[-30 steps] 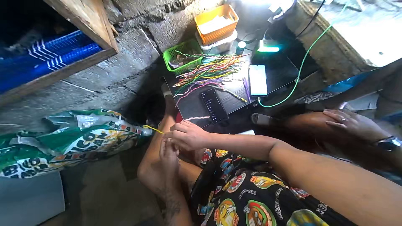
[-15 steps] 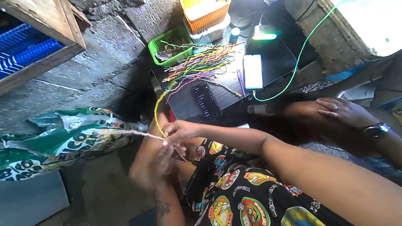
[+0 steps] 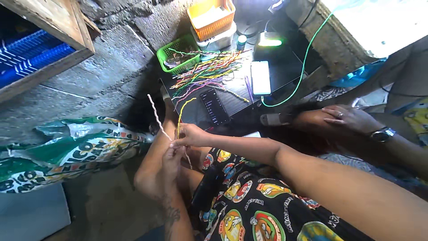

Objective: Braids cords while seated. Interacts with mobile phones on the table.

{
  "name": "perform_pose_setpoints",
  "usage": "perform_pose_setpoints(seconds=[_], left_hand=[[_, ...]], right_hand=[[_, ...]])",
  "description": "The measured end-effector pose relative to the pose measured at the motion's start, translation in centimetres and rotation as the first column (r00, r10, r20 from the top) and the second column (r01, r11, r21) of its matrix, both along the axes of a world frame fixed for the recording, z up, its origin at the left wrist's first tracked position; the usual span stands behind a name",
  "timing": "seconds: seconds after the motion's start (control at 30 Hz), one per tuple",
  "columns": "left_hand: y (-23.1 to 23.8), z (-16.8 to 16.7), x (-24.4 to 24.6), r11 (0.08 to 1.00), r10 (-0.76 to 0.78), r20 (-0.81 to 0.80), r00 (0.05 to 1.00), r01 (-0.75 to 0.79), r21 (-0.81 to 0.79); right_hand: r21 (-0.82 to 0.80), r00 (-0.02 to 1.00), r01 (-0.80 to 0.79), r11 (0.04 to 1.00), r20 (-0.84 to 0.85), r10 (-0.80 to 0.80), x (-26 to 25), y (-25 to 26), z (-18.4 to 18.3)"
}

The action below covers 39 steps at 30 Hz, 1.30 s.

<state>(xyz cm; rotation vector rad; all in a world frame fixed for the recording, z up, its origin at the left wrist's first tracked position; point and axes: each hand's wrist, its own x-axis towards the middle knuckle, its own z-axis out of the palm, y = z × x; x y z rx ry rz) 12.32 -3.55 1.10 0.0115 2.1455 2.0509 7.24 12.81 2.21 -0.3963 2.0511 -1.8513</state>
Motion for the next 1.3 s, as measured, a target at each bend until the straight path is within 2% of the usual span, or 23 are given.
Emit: perform_pose_setpoints(seconds=[0.1,0.3,0.4,0.47,0.57,0.63,0.7,0.8,0.9,0.97,1.03,1.2,1.3], left_hand=[[0.2,0.0,-0.1,0.999,0.012,-0.012,1.000,-0.013,-0.050],[0.1,-0.3,-0.3,0.996,-0.020,0.015,1.000,0.022,-0.091],[-0.7,-1.0,-0.3,0.997,-0.070,-0.043,0.997,0.071,0.020],[-0.8,-1.1,-0.4,0.994,-0.043,-0.051,0.998,0.048,0.095],[-0.7,-1.0,-0.3,0.992,0.022,-0.009,1.000,-0.021,0.126],[-1.1,-1.1,-0.3,0.977,0.026,0.016,1.000,-0.029,0.210],[-1.8,-1.2,-0.4,0.950,-0.064,0.011,0.998,0.057,0.308],[-2.0,-0.8,-0.4,0.922,-0.198,-0.006,0.980,0.188,0.339],[-2.2,-0.8,-0.3,0.882,-0.304,-0.014,0.953,0.287,0.375],[-2.2,-0.9,-0.4,0.864,-0.351,-0.046,0.935,0.342,0.369],[-2.0,-0.9,-0.5,0.881,-0.325,-0.049,0.944,0.321,0.348],[-1.6,-0.7,-0.4,0.956,-0.144,0.026,0.989,0.133,0.260],[-1.0,-0.3,-0.5,0.985,-0.069,0.036,0.997,0.062,0.162]], right_hand=[[0.077,0.993,0.048,0.996,-0.110,-0.040,0.0,-0.1,0.0],[0.100,0.989,0.044,0.994,-0.142,-0.030,-0.4,0.0,0.0],[0.112,0.991,0.015,0.994,-0.134,0.000,-0.6,0.2,0.5],[0.110,0.992,0.001,0.994,-0.123,0.013,-0.7,0.1,0.5],[0.116,0.992,-0.048,0.992,-0.107,0.061,-0.5,-0.1,0.6],[0.063,0.988,-0.096,0.993,-0.115,0.102,-0.7,-0.2,0.4],[0.001,0.980,-0.178,0.984,-0.090,0.177,-1.0,0.1,0.4],[-0.082,0.955,-0.297,0.951,-0.002,0.298,-1.4,0.6,0.3],[-0.292,0.927,-0.295,0.910,0.143,0.346,-1.2,0.4,-0.3],[-0.371,0.906,-0.275,0.887,0.209,0.369,-1.1,0.3,-0.4],[-0.351,0.914,-0.260,0.899,0.211,0.347,-1.1,0.3,-0.4],[-0.141,0.981,-0.159,0.977,0.089,0.173,-1.4,0.1,-0.1],[-0.105,0.992,-0.091,0.990,0.083,0.099,-1.1,-0.2,-0.2]])
